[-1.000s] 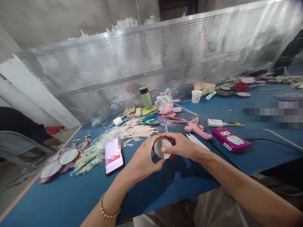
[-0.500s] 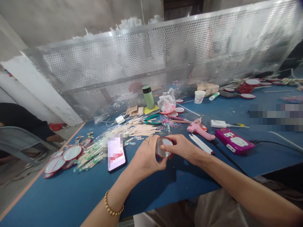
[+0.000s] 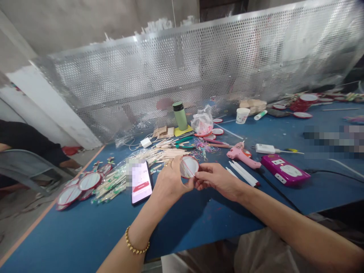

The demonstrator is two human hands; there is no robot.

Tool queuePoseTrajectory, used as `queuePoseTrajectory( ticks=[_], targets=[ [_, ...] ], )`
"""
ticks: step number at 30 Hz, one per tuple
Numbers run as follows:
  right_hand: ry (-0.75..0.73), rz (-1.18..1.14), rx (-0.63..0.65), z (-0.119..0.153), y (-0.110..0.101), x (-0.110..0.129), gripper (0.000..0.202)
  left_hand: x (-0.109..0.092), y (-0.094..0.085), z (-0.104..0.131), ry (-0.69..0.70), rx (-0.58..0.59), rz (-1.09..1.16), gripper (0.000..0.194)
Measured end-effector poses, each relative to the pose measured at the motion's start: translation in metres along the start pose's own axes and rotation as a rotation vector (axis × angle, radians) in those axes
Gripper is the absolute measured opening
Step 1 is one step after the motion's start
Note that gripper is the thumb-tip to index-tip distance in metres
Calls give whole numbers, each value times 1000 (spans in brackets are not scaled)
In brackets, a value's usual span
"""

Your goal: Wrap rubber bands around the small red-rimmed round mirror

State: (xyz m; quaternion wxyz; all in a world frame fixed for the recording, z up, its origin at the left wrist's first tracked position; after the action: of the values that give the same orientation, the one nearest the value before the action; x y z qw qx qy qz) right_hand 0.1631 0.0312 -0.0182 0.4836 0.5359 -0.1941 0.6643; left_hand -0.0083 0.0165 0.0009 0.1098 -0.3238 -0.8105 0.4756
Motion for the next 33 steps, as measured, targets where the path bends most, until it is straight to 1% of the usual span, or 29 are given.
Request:
queuePoseTrajectory(
  ticks=[5,11,13,15,17,19,20,22,24,25,30,33],
  targets=[
    [-28,-8,-20,-2,-1,-3,39,3,3,2,25,53,128,54],
    [-79,-13,17,-4,-3,-6,40,5,-5,0,-23,123,336,51],
    [-87,-20,8,-4,-4,-7,41,6,-9,-2,-36,117,413,49],
    [-89,-40,-14,-4,-4,-6,43,8,-11,-3,-64,69,491,42],
    [-86,-65,-31,-4,-5,-5,45,10,-12,-4,-147,-20,561,33],
    [-82,-86,-28,-3,-5,-3,47,11,-10,-5,-295,-61,655,26],
    [-86,-93,-23,-3,-5,-3,47,11,-7,-5,-382,-40,719,25],
    [-97,-105,-17,-2,-4,-2,47,8,-2,-4,-531,65,855,26],
    [-102,-106,-21,-3,-4,-2,48,4,2,-4,-605,135,935,27],
    [-102,-105,-23,-3,-4,-2,48,1,3,-4,-613,136,946,26],
    [-126,-114,4,-3,-1,-1,47,-6,1,-5,-582,-17,968,25],
    [-122,-127,30,-2,1,0,46,-7,1,-5,-597,-67,973,24]
  ],
)
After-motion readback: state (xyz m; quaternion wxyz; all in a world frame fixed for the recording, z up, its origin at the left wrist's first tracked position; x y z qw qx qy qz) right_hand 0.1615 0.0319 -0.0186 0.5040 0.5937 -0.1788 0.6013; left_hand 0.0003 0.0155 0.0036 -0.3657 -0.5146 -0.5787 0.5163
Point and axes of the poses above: each hand's wrist, its own z-axis away from the middle knuckle, its own y-axis out of the palm, x = y × z, the point moved 1 cm from there along -z, towards the middle knuckle, and after that the axes turned 14 degrees about y, right-handed, at the moved point
